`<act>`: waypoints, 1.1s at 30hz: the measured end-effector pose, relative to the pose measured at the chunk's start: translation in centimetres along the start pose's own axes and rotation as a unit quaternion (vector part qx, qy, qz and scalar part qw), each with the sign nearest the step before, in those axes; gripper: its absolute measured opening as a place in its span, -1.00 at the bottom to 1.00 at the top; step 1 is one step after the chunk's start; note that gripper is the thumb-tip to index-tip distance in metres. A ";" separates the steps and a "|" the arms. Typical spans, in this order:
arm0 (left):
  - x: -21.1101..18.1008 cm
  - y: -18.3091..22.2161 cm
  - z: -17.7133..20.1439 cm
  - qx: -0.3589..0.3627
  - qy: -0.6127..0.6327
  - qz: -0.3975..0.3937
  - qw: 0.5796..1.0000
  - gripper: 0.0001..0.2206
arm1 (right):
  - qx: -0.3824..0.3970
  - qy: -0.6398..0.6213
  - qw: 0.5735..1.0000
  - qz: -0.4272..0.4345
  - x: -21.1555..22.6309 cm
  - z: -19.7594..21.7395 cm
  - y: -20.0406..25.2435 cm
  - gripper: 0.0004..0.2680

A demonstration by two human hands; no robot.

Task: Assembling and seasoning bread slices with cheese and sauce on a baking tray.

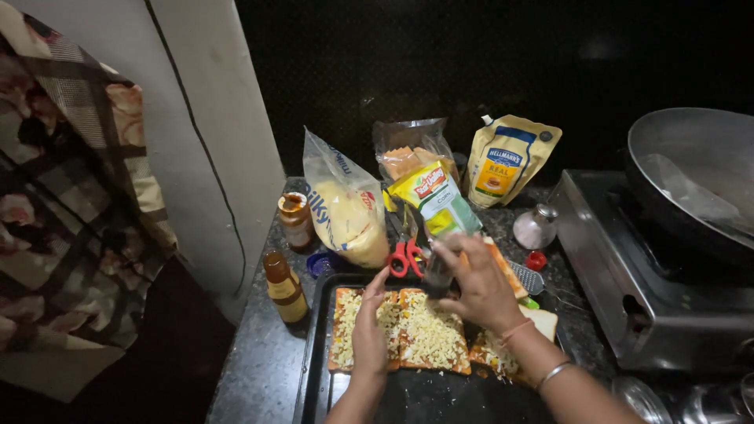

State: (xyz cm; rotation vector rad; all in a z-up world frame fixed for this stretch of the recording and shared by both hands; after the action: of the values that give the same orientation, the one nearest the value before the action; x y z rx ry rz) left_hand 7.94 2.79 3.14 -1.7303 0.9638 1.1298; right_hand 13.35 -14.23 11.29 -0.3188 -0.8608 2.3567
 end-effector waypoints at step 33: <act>3.3 0.2 -2.5 0.027 0.004 0.003 1.000 -0.48 | -0.035 -0.067 0.968 -0.238 -3.6 2.4 5.9 -0.18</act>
State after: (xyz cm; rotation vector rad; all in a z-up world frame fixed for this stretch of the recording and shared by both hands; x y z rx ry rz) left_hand 9.46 -0.07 0.59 -1.6916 0.9956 1.0911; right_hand 12.54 -21.22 9.35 0.0235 -0.9627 1.9187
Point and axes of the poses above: each hand's wrist, its own y-axis away from the middle knuckle, its own z-axis out of the back of the hand, x = y × z, the point moved 9 cm from there along -y, towards the middle knuckle, and after that the axes turned 1 degree about y, right-handed, at the moved point
